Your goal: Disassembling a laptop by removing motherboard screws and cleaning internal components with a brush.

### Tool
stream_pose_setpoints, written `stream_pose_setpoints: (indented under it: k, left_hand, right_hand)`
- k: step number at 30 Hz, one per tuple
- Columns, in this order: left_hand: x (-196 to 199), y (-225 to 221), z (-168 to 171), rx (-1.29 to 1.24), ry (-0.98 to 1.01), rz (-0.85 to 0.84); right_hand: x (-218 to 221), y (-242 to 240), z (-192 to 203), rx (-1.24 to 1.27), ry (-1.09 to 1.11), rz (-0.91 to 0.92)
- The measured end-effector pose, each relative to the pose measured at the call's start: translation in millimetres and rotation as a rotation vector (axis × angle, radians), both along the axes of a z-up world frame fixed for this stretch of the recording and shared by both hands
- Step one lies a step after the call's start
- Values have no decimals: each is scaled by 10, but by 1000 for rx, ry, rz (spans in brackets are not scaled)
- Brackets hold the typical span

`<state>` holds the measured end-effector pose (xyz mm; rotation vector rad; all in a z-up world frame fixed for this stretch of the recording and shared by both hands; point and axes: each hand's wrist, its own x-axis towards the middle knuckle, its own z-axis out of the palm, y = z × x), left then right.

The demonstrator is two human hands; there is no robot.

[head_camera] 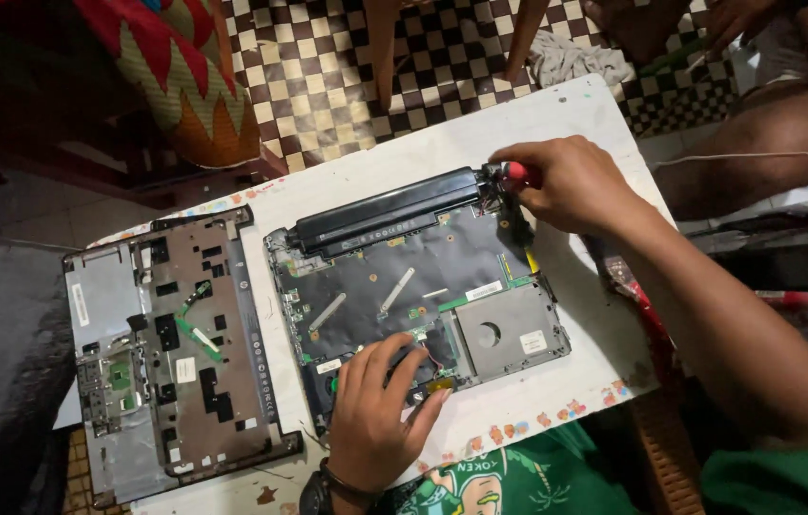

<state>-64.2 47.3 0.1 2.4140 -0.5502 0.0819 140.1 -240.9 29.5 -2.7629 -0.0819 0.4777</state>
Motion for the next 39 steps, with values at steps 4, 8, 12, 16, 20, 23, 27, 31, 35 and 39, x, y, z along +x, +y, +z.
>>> stream_pose_setpoints:
  k: [4,8,12,16,20,23,27,31,35,39]
  left_hand:
    - [12,12,-10,8,11,-4]
    - [24,8,-9,1,-8,-3]
    - [17,15,-32,12,1,-6]
    - [22,20,-23,6,5,-3]
    - [31,19,-14,1,14,-3]
    - [40,20,-23,4,2,-4]
    - [25,37,-36,20,35,-18]
    - [50,19,5,9,3,-8]
    - [36,27,-25,9,25,-10]
    - [37,26,-10,5,26,-8]
  right_hand:
    - [4,-34,-79,-44,-25,72]
    - [12,-37,-46,-53,-40,100]
    - [59,-28,-37,-58,2,134]
    - [84,-101,-90,-83,-51,222]
    - [62,-115,-58,-56,-44,210]
    - [48,-100,-2,-52,-45,213]
    - [28,-173,-89,-88,-71,244]
    - [40,-227,-156,-34,-44,211]
    - [40,-291,-248,67,-94,203]
    - [37,-264,-201,129,-57,170]
